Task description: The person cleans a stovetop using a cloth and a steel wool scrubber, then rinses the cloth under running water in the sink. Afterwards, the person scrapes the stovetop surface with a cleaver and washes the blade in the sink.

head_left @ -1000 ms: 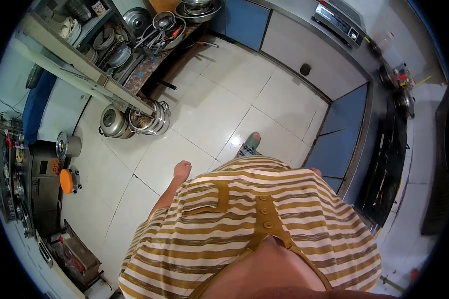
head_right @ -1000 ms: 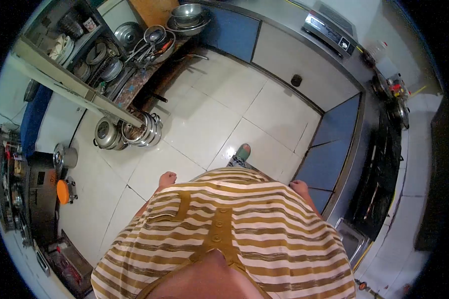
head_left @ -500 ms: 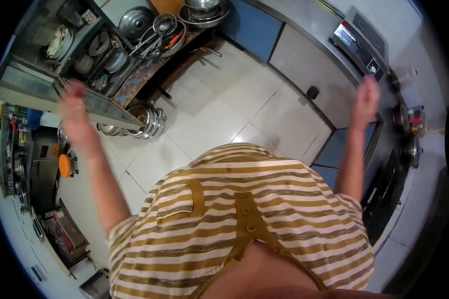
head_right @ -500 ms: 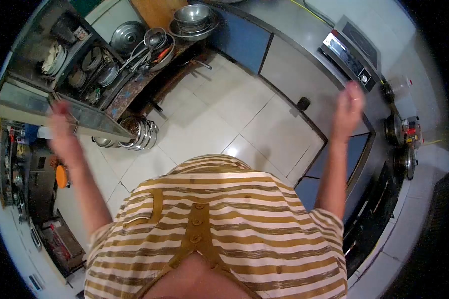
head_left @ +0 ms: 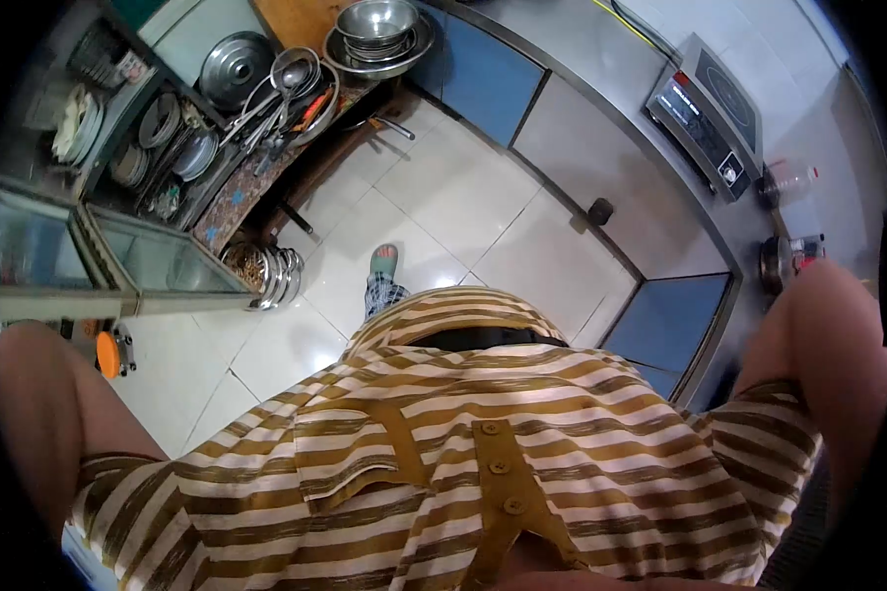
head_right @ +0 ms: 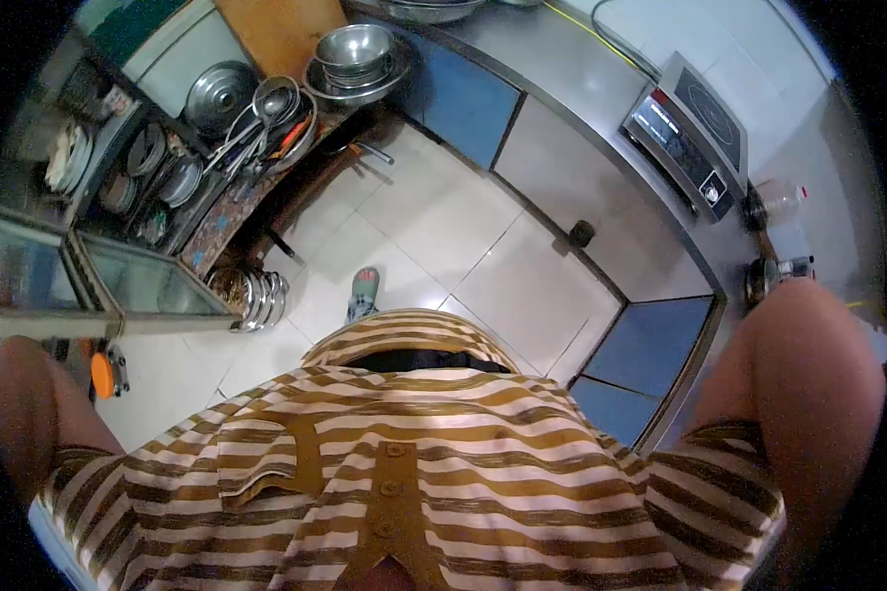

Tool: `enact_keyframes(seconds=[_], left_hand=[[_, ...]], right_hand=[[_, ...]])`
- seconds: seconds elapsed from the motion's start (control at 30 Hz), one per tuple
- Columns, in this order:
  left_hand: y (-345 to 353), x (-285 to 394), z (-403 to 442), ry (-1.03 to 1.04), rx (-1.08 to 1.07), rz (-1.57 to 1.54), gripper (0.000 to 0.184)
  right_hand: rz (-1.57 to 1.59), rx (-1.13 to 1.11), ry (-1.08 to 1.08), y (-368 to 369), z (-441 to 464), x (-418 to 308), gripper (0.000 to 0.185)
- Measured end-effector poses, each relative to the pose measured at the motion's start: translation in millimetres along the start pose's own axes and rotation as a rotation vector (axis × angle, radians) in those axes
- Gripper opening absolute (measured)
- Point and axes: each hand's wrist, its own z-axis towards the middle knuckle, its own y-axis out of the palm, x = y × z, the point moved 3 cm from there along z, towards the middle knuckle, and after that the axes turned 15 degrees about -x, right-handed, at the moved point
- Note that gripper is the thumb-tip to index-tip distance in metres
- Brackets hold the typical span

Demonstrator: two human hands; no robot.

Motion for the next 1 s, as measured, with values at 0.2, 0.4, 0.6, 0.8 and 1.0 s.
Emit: enact_keyframes(seconds=[0.2, 0.4, 0.6, 0.8, 1.0], left_hand=[[15.9, -75.1, -58.3, 0.100, 0.060, -0.039, 0.032], [10.7, -160.7, -123.4, 0.121, 0.099, -0.072, 0.031], [5.3, -236.2, -181.0, 0.131, 0.121, -0.066, 0.031], [-10.1, -280.2, -224.0, 0.143, 0.048, -0.030, 0.030], [-27.6, -307.1, -237.3, 0.011, -0.007, -0.048, 0.030]], right_hand=[[-0.015, -0.161, 0.048, 53.0, 33.6, 33.0, 0.032], [-0.003, -0.258, 0.090, 115.2, 70.8, 89.1, 0.032], [-0.006, -0.327, 0.110, 172.0, 103.7, 147.1, 0.032], [-0.043, -0.341, 0.103, 210.2, 125.8, 177.6, 0.033], [0.013, -0.312, 0.174, 224.5, 143.1, 195.4, 0.033]])
